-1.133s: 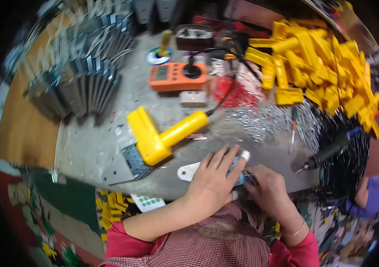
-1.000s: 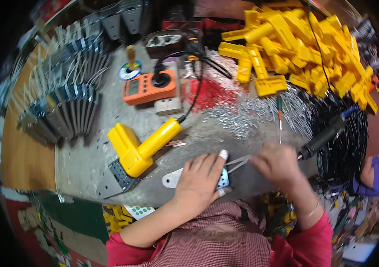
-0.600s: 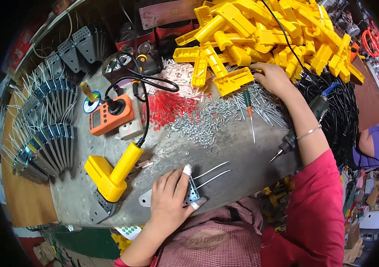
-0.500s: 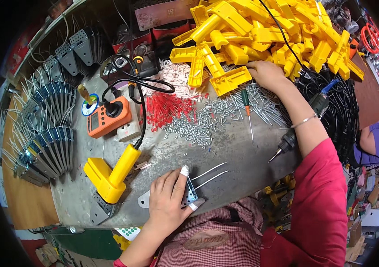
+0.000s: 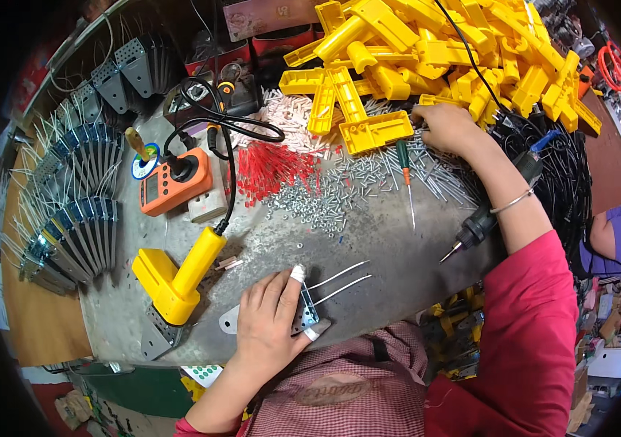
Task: The person assembles heating tools by connecting wires, soldering the electrical joints with a soldering iron, fitting metal components into plastic casing handles, and fastening the housing together using an electric screwdriver.
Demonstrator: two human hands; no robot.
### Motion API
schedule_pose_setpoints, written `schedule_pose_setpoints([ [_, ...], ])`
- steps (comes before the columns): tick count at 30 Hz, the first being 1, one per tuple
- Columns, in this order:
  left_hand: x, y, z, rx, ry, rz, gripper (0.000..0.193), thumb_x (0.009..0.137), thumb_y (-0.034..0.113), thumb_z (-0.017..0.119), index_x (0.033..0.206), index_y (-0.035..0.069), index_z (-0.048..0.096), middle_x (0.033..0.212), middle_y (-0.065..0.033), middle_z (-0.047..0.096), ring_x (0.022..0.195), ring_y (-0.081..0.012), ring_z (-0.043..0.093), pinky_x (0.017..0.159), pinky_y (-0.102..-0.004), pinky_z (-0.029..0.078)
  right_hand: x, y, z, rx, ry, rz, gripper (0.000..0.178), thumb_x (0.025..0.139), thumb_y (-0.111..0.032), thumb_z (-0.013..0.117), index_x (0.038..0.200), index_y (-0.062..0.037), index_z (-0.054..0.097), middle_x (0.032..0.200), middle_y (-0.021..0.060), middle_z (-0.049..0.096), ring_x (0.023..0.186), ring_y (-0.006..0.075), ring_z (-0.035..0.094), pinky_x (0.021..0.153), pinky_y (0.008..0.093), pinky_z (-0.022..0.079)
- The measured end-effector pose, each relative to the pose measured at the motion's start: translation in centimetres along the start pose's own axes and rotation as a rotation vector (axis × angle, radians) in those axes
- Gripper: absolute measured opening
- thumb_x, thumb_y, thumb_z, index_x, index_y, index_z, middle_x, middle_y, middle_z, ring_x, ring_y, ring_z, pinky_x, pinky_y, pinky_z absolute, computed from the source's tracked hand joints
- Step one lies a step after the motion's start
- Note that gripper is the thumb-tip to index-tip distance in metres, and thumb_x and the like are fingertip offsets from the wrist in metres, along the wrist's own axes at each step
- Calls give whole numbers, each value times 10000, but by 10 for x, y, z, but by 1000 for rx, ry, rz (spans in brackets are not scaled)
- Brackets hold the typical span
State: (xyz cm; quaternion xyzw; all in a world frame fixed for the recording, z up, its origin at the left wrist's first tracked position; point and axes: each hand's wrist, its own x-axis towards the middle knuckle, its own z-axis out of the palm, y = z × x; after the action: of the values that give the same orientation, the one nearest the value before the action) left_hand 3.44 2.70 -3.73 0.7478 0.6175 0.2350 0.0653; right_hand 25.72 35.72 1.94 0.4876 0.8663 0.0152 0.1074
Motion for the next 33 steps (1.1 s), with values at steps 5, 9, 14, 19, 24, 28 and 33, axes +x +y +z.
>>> schedule_pose_setpoints([
  [5, -1, 6, -1, 13, 26, -29, 835, 658, 347, 791, 1318, -26, 440, 1203, -206, 529, 1093, -376, 511, 906, -472, 403, -12, -4, -11, -61, -144, 31, 342, 754, -217, 665, 1080, -120, 629, 1072, 119, 667, 1029, 310, 624, 858, 447, 501],
  [9, 0, 6, -4, -2, 14, -43, 825, 659, 346, 785, 1323, -7, 444, 1201, -186, 535, 1098, -360, 514, 900, -459, 406, -16, 0, -4, -112, -74, -35, 309, 745, -227, 665, 1026, -101, 644, 1032, 115, 675, 1007, 313, 630, 854, 439, 506],
  [14, 0, 3, -6, -39, 4, -32, 815, 646, 361, 804, 1285, -32, 483, 1172, -205, 540, 1072, -385, 523, 919, -454, 418, -47, 0, 0, 91, 255, -88, 208, 714, -196, 672, 855, -50, 627, 864, 154, 672, 874, 345, 642, 762, 439, 501],
  [19, 1, -2, -5, -46, 31, -4, 835, 640, 365, 805, 1309, -13, 478, 1155, -190, 560, 1062, -382, 536, 920, -458, 424, -69, -2, 6, 309, 563, -180, 168, 813, -190, 633, 909, -52, 635, 853, 148, 647, 801, 349, 627, 705, 393, 494],
  [24, 4, -4, -8, -95, 9, -10, 830, 644, 336, 809, 1318, -14, 475, 1153, -196, 561, 1044, -372, 545, 916, -442, 429, -82, -6, 18, 547, 804, -151, 149, 827, -124, 674, 946, -34, 668, 868, 49, 641, 733, 154, 603, 680, 266, 468],
  [28, 8, 3, -23, -243, 37, -149, 796, 636, 321, 821, 1271, -45, 511, 1118, -217, 577, 1014, -391, 558, 905, -437, 441, -129, -79, 38, 981, 306, -89, 146, 823, -85, 681, 938, 1, 654, 742, 13, 646, 692, 63, 582, 627, 219, 471],
  [33, 15, 1, -32, -212, 2, -198, 774, 632, 325, 823, 1244, -51, 533, 1102, -234, 588, 1016, -403, 569, 900, -431, 447, -159, -111, 52, 807, 559, -365, 117, 757, 19, 696, 858, -1, 639, 809, 78, 654, 661, 153, 647, 576, 226, 509],
])
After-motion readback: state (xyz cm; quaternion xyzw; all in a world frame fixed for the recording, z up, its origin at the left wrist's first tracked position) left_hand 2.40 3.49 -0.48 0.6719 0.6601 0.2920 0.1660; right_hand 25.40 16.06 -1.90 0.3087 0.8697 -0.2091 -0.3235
